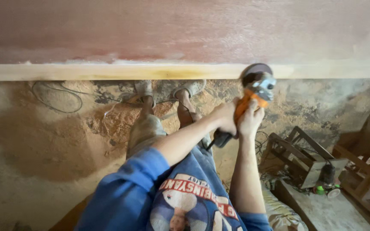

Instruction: The person sands the edges and surfaces of a large rectangular wooden panel using a handheld power sander, moving the tool along the wood in a workshop environment.

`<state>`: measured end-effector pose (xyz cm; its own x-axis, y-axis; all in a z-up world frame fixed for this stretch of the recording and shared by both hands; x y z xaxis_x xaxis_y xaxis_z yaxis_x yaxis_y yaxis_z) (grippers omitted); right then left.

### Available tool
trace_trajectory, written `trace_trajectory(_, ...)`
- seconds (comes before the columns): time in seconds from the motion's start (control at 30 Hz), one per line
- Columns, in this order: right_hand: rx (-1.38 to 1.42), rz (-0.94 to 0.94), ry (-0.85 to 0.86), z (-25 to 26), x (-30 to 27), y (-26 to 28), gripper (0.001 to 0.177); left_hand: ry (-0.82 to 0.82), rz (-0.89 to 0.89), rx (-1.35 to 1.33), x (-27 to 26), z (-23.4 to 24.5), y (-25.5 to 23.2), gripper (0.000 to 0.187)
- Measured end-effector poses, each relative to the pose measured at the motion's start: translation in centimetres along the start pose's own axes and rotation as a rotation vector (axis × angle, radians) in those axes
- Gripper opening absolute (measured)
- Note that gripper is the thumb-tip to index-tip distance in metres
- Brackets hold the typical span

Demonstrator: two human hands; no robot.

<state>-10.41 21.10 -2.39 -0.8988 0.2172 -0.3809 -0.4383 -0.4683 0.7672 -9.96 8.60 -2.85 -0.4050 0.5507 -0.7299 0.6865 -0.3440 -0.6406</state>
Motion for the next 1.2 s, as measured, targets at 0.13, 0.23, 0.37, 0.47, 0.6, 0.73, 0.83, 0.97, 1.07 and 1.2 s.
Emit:
trace_trajectory(0.13, 0.135, -0.022, -0.077, -1.0, 0.3, 0.2, 0.039, -0.144, -0.114, 0.185, -0.2, 2.2, -0.2, 0.092)
trace_trajectory(0.23, 0.016, -0.013, 0.003, -4.7, -1.1, 1.6, 0.038, -0.16, -0.097, 0.125, -2.3, 3.8, 2.3, 0.081)
trace_trajectory(0.37, -0.042, 0.172, 0.068, -9.9, -4.0, 4.9, 0.035, -0.287, -0.109, 0.071, -8.1, 7.3, 5.4, 0.106)
trace_trajectory(0.47, -0.056, 0.197, 0.124, -12.5, -5.9, 6.6, 0.035, -0.372, -0.139, 0.119, -10.6, 8.7, 7.2, 0.109)
trace_trajectory(0.6, -0.08, 0.212, 0.177, -15.5, -7.4, 8.1, 0.036, -0.478, -0.27, 0.068, -12.4, 10.0, 9.9, 0.111)
trace_trajectory(0.73, -0.016, 0.275, 0.225, -18.1, -8.9, 9.4, 0.038, -0.453, -0.183, 0.059, -13.9, 11.0, 12.6, 0.111)
trace_trajectory(0.83, -0.099, 0.253, 0.24, -19.8, -9.9, 9.9, 0.035, -0.494, -0.227, -0.027, -15.8, 11.8, 13.7, 0.111)
trace_trajectory(0.97, -0.128, 0.272, 0.288, -22.2, -11.7, 11.2, 0.035, -0.543, -0.276, -0.039, -17.5, 12.8, 15.7, 0.117)
trace_trajectory(1.07, -0.174, 0.309, 0.312, -24.1, -12.8, 12.6, 0.035, -0.577, -0.275, -0.126, -18.7, 13.5, 17.5, 0.11)
trace_trajectory(1.2, -0.192, 0.324, 0.36, -26.3, -14.1, 13.9, 0.035, -0.614, -0.249, -0.161, -20.1, 14.4, 19.6, 0.107)
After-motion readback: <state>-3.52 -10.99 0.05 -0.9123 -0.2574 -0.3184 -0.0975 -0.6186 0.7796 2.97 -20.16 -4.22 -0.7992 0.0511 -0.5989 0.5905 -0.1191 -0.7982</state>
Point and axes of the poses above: each hand's wrist, its own x-axis towards the middle knuckle, its own z-axis out of the back of the hand, y = z × x, the point moved 5 cm from there along x, towards the middle knuckle, and after that the axes turned 10 degrees about -x, right-handed, at the moved point
